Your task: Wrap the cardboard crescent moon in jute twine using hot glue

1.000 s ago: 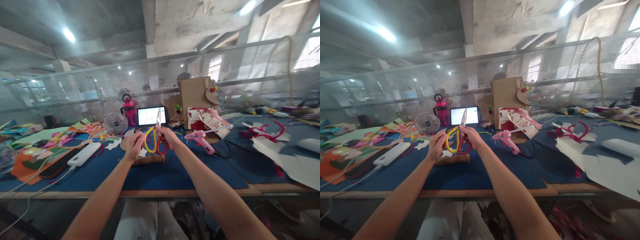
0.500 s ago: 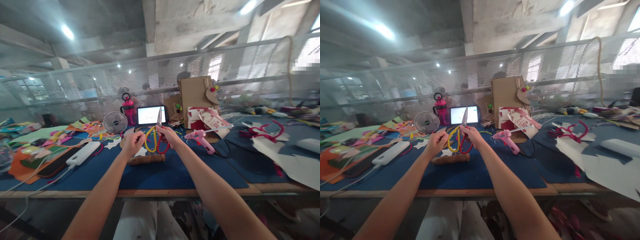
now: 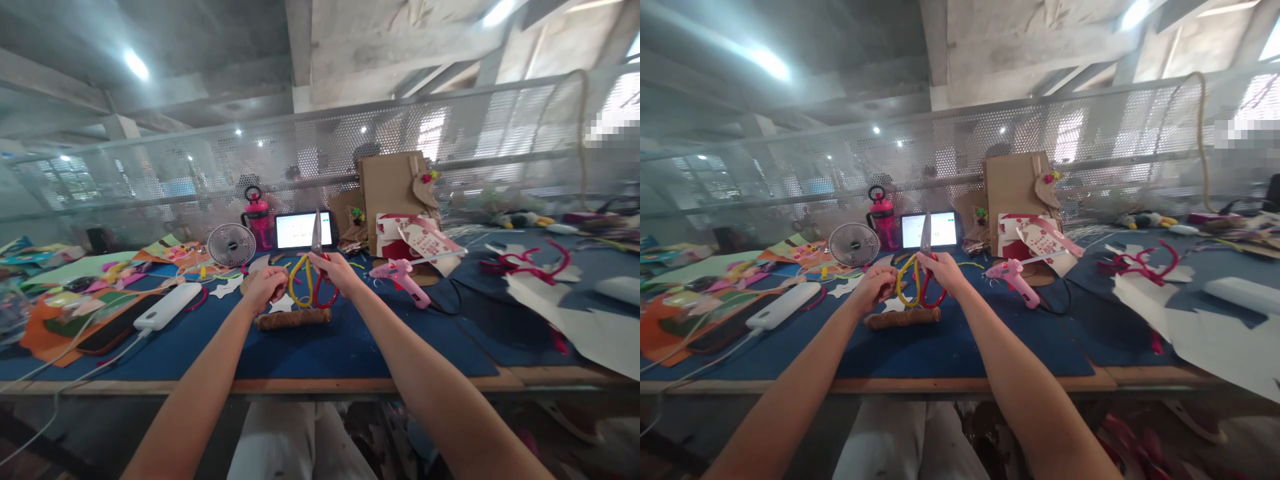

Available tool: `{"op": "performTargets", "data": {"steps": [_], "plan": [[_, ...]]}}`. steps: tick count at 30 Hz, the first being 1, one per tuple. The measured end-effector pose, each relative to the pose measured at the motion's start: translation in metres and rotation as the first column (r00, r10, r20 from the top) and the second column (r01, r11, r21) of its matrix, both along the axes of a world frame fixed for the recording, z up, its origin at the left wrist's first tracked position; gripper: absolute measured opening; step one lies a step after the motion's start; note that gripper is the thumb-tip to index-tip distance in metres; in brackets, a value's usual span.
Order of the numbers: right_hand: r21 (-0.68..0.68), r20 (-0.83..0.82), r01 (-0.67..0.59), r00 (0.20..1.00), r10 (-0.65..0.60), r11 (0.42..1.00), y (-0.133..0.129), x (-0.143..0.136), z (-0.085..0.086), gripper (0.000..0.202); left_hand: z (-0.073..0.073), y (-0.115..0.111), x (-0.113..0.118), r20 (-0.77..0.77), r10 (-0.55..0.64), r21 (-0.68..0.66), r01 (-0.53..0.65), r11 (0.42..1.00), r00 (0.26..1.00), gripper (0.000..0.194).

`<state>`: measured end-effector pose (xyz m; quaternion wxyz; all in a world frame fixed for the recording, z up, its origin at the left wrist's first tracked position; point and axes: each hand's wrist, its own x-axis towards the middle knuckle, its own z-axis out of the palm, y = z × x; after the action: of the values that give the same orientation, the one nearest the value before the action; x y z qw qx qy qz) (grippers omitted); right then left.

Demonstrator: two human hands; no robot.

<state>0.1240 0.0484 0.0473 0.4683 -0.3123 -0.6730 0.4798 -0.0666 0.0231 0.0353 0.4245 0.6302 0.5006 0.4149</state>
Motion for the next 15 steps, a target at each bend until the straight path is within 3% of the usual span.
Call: {"op": "performTargets", "data": {"steps": [6, 15], "plan": [[0.089, 0.011, 0.1, 0.995, -0.101, 0.991, 0.004, -0.002, -0.005, 0.031, -0.004, 0.003, 0.004, 0.048, 0.09, -0.014, -0.09, 0.996, 0.995, 0.032], [0.121, -0.001, 0.251, 0.967, -0.253, 0.96, 0.009, -0.009, -0.013, 0.03, -0.022, 0.018, 0.006, 0.091, 0.198, 0.083, -0.206, 0.975, 0.976, 0.032]]}}
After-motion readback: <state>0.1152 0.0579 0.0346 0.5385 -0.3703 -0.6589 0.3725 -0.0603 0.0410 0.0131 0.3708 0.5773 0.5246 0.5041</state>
